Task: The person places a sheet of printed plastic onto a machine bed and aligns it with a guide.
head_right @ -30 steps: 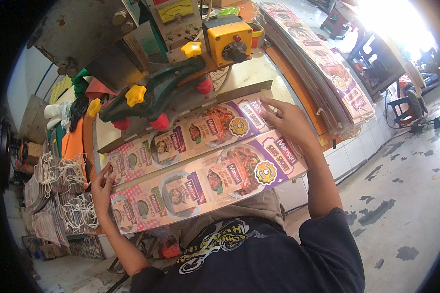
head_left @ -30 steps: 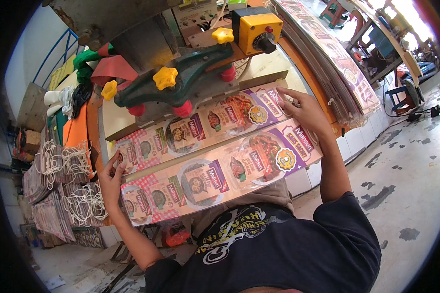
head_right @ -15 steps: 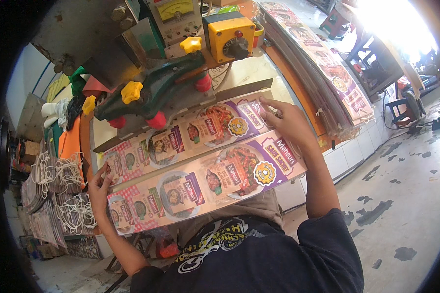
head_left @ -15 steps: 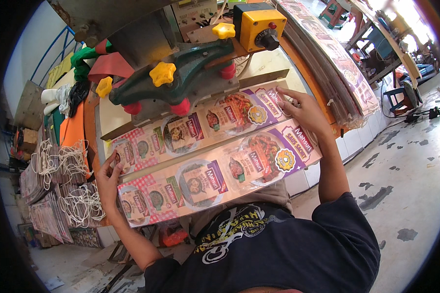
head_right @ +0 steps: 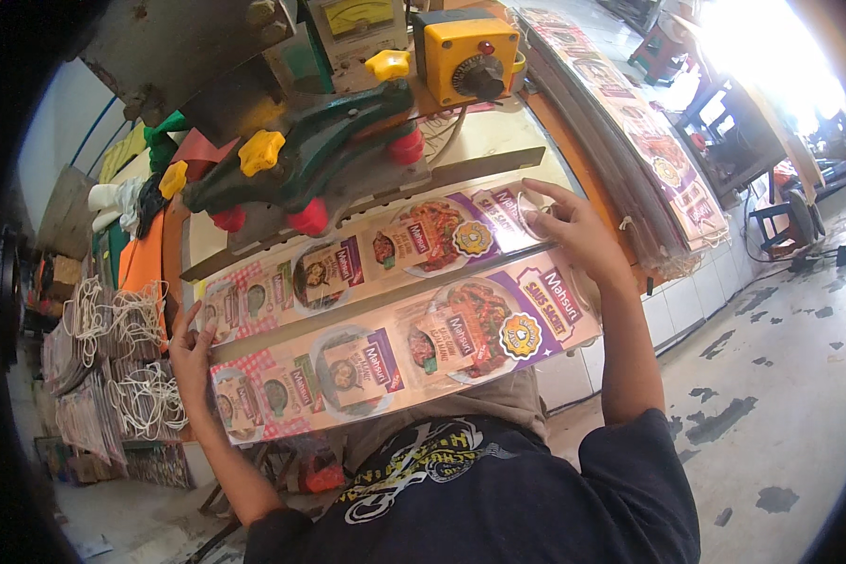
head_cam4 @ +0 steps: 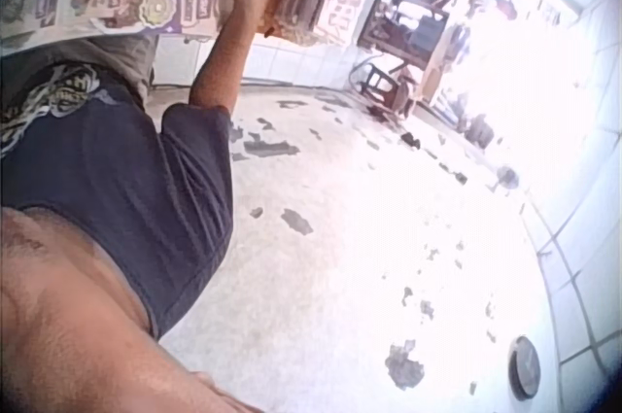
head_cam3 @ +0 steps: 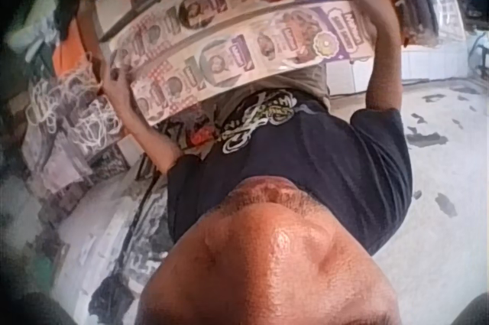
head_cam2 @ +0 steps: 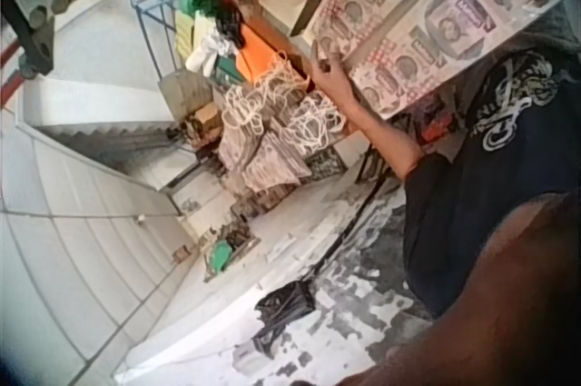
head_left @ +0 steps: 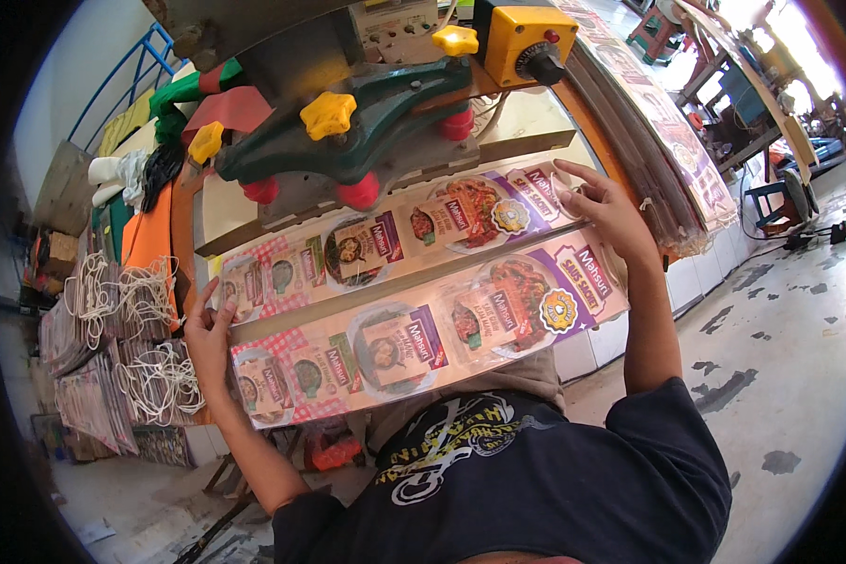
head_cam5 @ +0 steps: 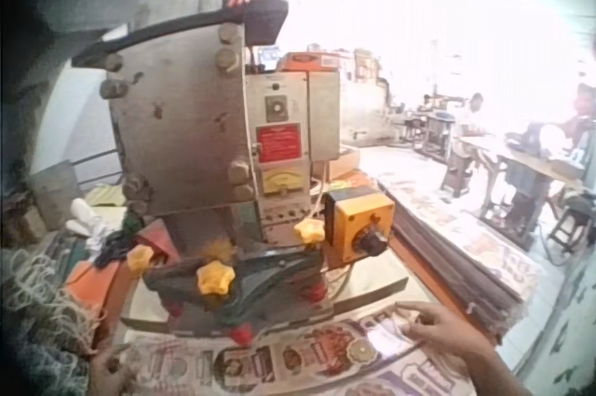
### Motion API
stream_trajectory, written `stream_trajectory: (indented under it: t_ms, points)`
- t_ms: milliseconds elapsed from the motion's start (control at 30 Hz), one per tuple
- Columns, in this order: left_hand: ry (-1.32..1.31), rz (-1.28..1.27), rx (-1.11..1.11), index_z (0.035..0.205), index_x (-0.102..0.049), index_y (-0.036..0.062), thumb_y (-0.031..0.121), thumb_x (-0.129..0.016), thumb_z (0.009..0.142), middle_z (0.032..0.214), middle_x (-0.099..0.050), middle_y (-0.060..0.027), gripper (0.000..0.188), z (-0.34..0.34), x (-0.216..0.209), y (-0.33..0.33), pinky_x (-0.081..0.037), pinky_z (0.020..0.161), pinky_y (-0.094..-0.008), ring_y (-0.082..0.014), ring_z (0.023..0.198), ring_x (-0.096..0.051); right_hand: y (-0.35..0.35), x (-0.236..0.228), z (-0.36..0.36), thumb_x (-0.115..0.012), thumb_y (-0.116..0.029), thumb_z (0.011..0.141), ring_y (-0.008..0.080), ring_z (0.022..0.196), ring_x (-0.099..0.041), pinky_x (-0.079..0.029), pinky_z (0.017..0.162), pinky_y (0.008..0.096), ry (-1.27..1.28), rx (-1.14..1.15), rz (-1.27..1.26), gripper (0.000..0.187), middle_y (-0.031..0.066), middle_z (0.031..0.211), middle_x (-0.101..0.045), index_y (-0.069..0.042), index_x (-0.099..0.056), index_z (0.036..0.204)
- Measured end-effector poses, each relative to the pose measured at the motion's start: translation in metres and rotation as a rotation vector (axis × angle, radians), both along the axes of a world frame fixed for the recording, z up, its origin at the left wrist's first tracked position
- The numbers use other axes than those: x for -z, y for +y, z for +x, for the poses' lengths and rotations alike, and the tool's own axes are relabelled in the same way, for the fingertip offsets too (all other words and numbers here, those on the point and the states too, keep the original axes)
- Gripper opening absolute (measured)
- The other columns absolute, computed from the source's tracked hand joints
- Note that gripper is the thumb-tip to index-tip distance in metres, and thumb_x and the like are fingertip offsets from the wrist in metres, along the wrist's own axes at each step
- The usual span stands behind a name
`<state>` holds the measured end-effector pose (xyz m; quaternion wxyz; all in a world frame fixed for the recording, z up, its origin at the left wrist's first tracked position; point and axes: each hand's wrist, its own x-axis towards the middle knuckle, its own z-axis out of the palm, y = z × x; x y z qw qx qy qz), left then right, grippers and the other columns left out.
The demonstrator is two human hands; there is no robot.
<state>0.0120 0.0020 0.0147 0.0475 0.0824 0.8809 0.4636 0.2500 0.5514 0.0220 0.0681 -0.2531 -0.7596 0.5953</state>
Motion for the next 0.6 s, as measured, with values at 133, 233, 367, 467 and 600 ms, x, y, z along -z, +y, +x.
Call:
stream_trajectory:
  t_ms: [133,233,367,467,600]
  points:
    - [-0.016,0.119,-0.014,0.142,-0.056,0.0042,0.017,-0.074,0.092,0.070,-0.062,0.0030,0.054,-0.002,-0.002,0.001,-0.032,0.049,-0.0196,-0.0015,0.057,-0.048,-0.004,-0.005,-0.004,-0.069,-0.017,0.095,0.0106,0.093,-0.064,-0.050,0.083,0.0238,0.107,0.000,-0.120,0.054,0.0091,0.107,-0.069,-0.006,-0.053,0.146]
    - [-0.042,0.152,-0.007,0.140,-0.057,0.0039,0.017,-0.076,0.091,0.074,-0.063,0.0020,0.054,-0.005,0.003,0.005,-0.037,0.052,-0.0198,-0.0034,0.063,-0.053,-0.007,-0.009,-0.006,-0.066,-0.015,0.095,0.0126,0.102,-0.064,-0.051,0.090,0.0249,0.151,-0.013,-0.143,0.053,0.0125,0.118,-0.067,-0.007,-0.053,0.146]
    - [-0.067,0.138,-0.009,0.138,-0.059,0.0040,0.018,-0.076,0.090,0.074,-0.060,0.0026,0.054,-0.003,-0.008,0.010,-0.040,0.056,-0.0204,-0.0050,0.066,-0.055,-0.011,-0.012,-0.004,-0.063,-0.012,0.095,0.0140,0.104,-0.066,-0.052,0.091,0.0263,0.189,0.005,-0.239,0.052,0.0141,0.119,-0.067,-0.007,-0.053,0.146]
    - [-0.069,0.182,-0.040,0.137,-0.060,0.0048,0.019,-0.076,0.090,0.073,-0.058,0.0042,0.051,-0.003,-0.004,0.008,-0.038,0.055,-0.0200,-0.0039,0.066,-0.054,-0.016,-0.016,-0.004,-0.062,-0.010,0.094,0.0137,0.100,-0.066,-0.050,0.090,0.0275,0.202,0.011,-0.300,0.052,0.0121,0.108,-0.070,-0.007,-0.053,0.145]
    - [-0.055,0.203,-0.028,0.135,-0.061,0.0054,0.018,-0.075,0.091,0.074,-0.058,0.0048,0.048,-0.003,-0.004,0.006,-0.037,0.054,-0.0196,-0.0030,0.065,-0.052,-0.016,-0.012,-0.004,-0.060,-0.010,0.094,0.0135,0.100,-0.066,-0.050,0.090,0.0280,0.232,0.026,-0.304,0.053,0.0132,0.110,-0.070,-0.007,-0.052,0.146]
